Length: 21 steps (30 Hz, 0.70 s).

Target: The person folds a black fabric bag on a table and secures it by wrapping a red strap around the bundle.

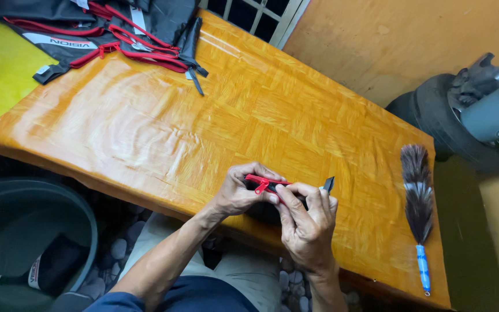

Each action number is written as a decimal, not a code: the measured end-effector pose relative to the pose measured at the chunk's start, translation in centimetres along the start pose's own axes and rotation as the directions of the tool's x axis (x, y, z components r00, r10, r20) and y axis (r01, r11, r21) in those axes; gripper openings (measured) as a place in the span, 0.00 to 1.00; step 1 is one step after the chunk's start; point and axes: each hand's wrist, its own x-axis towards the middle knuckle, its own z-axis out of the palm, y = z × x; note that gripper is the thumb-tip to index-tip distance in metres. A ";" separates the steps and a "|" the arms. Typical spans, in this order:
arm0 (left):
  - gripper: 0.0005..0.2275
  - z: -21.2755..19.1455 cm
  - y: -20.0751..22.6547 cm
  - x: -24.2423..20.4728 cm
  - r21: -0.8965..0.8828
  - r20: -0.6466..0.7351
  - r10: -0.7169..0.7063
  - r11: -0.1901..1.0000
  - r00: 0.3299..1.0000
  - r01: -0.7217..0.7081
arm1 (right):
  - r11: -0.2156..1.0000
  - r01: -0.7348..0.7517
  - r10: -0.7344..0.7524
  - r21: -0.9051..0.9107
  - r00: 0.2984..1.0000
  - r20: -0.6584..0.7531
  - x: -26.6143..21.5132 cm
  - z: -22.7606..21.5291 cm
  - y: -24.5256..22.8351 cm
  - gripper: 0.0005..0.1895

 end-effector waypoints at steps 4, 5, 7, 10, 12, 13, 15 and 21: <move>0.17 -0.4 0.2 -0.1 0.008 0.024 -0.026 1.000 0.999 0.025 | 0.998 -0.062 0.064 -0.021 0.992 0.113 0.8 -1.0 -0.7 0.13; 0.17 -0.3 0.5 0.0 0.003 0.031 -0.027 1.000 0.999 0.027 | 0.997 -0.078 0.079 -0.014 0.985 0.153 1.1 -1.2 -0.8 0.11; 0.16 -0.3 1.1 0.1 -0.004 0.048 -0.039 0.999 0.998 0.039 | 0.994 -0.108 0.108 -0.010 0.976 0.190 1.4 -1.4 -0.9 0.10; 0.15 -0.3 1.7 0.6 0.037 0.087 -0.018 0.999 0.996 0.015 | 0.993 -0.115 0.111 0.005 0.965 0.237 1.6 -1.2 -0.6 0.07; 0.13 -0.3 1.6 0.4 0.031 0.065 -0.026 0.999 0.998 0.024 | 0.996 -0.090 0.089 0.005 0.987 0.135 1.1 -0.6 -0.6 0.08; 0.13 -0.4 1.5 0.4 0.032 0.062 -0.023 0.999 0.998 0.021 | 0.996 -0.087 0.085 0.007 0.987 0.135 0.9 -0.4 -0.6 0.08; 0.13 -0.3 1.0 0.3 0.029 0.065 -0.029 0.999 0.997 0.027 | 0.998 -0.054 0.054 0.014 0.998 0.032 0.3 -0.1 -0.3 0.10; 0.16 -0.3 1.2 0.2 0.101 0.029 -0.049 0.994 0.998 0.046 | 1.000 0.004 -0.005 0.013 0.998 0.055 -0.2 -0.4 -0.2 0.12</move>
